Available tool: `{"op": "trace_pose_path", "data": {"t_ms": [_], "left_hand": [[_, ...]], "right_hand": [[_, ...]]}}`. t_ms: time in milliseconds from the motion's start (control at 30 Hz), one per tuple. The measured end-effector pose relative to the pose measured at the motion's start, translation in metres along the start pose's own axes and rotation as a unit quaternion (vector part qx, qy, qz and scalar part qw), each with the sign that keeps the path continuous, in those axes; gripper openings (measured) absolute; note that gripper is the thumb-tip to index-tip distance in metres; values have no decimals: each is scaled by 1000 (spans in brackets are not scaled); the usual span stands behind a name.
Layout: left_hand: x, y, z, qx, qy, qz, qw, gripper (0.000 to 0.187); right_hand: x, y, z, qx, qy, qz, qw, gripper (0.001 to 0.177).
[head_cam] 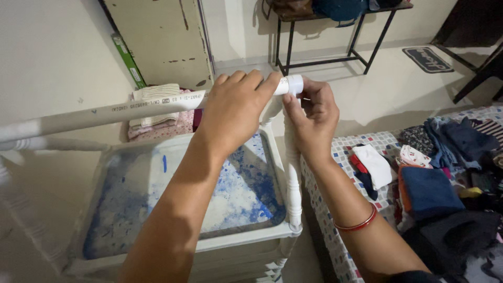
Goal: The person assembles a white PVC pipe rack by connecting vertical and horizontal pipes with elbow and T-joints. They insert pipes into the base tray, attach vertical supports, and connect horizontal crossbars to complete the frame.
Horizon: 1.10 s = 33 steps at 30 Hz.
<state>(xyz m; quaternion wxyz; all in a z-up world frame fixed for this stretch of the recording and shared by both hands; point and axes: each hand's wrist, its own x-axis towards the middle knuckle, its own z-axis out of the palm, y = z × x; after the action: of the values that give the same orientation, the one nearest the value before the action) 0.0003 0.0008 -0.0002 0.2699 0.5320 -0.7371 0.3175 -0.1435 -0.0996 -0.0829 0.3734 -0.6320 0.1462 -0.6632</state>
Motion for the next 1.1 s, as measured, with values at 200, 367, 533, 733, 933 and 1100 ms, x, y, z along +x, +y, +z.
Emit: {"op": "trace_pose_path", "data": {"t_ms": [200, 367, 533, 733, 933, 1100], "left_hand": [[15, 1, 6, -45, -56, -7, 997, 46], [26, -2, 2, -104, -136, -53, 984, 43], [36, 0, -4, -134, -196, -103, 966, 42], [38, 2, -5, -107, -199, -112, 968, 40], [28, 0, -3, -124, -142, -79, 979, 46], [28, 2, 1, -96, -127, -62, 985, 51]], "right_hand": [[3, -2, -3, -6, -30, -23, 999, 29], [2, -4, -2, 20, -54, -12, 998, 32], [-2, -6, -5, 40, -90, 1, 995, 44], [-3, -12, -9, -85, -96, -10, 992, 47], [5, -12, -11, 31, -127, 18, 991, 55], [15, -18, -19, 4, -173, 17, 985, 71]]}}
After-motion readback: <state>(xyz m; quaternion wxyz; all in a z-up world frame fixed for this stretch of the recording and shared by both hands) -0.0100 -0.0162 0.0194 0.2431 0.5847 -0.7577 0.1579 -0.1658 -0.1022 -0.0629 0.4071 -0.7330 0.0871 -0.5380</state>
